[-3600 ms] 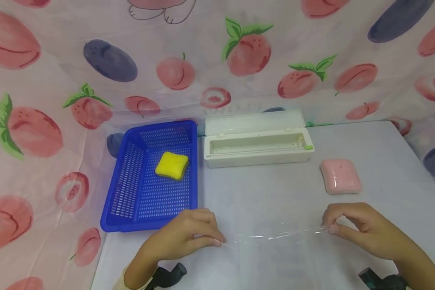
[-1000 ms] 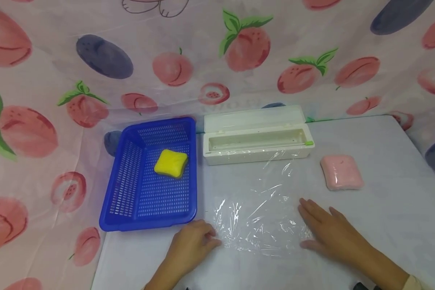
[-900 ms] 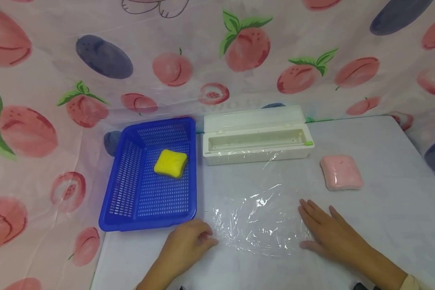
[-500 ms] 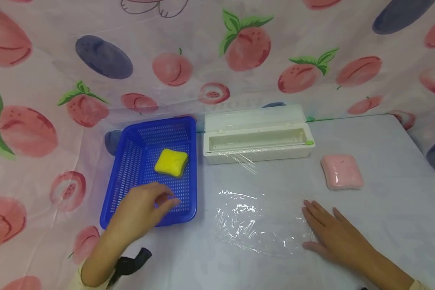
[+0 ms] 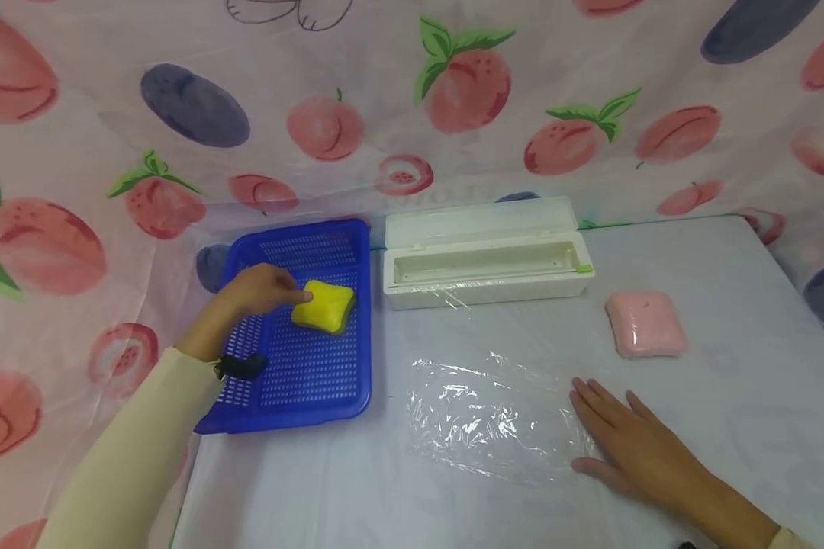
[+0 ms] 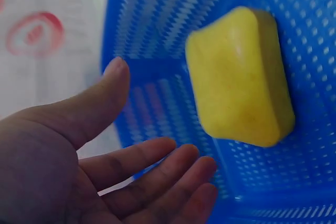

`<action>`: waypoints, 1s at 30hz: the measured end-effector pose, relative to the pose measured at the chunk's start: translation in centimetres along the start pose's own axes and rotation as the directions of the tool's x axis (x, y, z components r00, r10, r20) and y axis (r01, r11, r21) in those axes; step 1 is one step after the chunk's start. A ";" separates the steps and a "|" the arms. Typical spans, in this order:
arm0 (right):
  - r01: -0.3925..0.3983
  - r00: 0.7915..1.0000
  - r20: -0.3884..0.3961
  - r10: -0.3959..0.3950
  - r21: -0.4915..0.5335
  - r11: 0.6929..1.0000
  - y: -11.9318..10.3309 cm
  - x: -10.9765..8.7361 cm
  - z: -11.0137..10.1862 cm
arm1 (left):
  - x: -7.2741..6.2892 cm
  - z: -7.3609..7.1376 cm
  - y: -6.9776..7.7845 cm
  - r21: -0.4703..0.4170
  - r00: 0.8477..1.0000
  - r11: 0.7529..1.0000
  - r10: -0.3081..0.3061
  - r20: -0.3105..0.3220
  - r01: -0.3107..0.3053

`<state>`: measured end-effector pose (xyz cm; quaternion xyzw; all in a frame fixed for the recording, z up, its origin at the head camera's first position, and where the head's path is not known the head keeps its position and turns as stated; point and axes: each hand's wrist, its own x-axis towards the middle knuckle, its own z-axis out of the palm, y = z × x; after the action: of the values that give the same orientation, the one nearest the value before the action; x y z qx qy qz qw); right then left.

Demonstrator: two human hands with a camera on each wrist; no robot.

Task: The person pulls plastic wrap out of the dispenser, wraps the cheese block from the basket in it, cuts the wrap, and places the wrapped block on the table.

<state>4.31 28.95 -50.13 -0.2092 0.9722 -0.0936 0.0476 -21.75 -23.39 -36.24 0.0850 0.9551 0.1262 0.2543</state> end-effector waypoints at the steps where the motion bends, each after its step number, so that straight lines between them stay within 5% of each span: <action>1: 0.004 1.000 -0.009 -0.004 -0.003 1.000 0.0 0.0 0.1 | 0.5 0.0 -0.3 -0.011 1.000 1.000 -0.019 0.018 0.019; 9: 0.042 0.995 -0.089 -0.044 -0.030 0.999 0.2 -0.2 1.0 | 3.3 1.0 -2.8 -0.132 0.978 0.985 -0.084 0.189 0.110; 13: 0.021 0.998 -0.065 -0.022 -0.021 1.000 0.2 -0.1 1.1 | 3.9 1.7 -3.4 -0.223 0.964 0.961 -0.105 0.243 0.161; 19: -0.046 0.998 0.033 0.045 0.040 0.998 0.0 0.0 0.6 | 4.3 2.3 -3.8 -0.301 0.959 0.931 -0.131 0.252 0.207; 25: -0.057 0.997 0.048 0.055 0.049 0.997 -0.1 0.0 0.6 | 4.6 2.7 -3.8 -0.326 0.949 0.907 -0.189 0.251 0.267; 30: -0.052 0.998 0.042 0.050 0.030 0.998 -0.1 0.0 0.5 | 4.5 2.9 -3.3 -0.297 0.967 0.928 -0.174 0.188 0.224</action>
<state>4.39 28.73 -50.62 -0.1854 0.9745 -0.1033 0.0733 -24.46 -24.92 -41.66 -0.0445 0.9030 0.2435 0.3511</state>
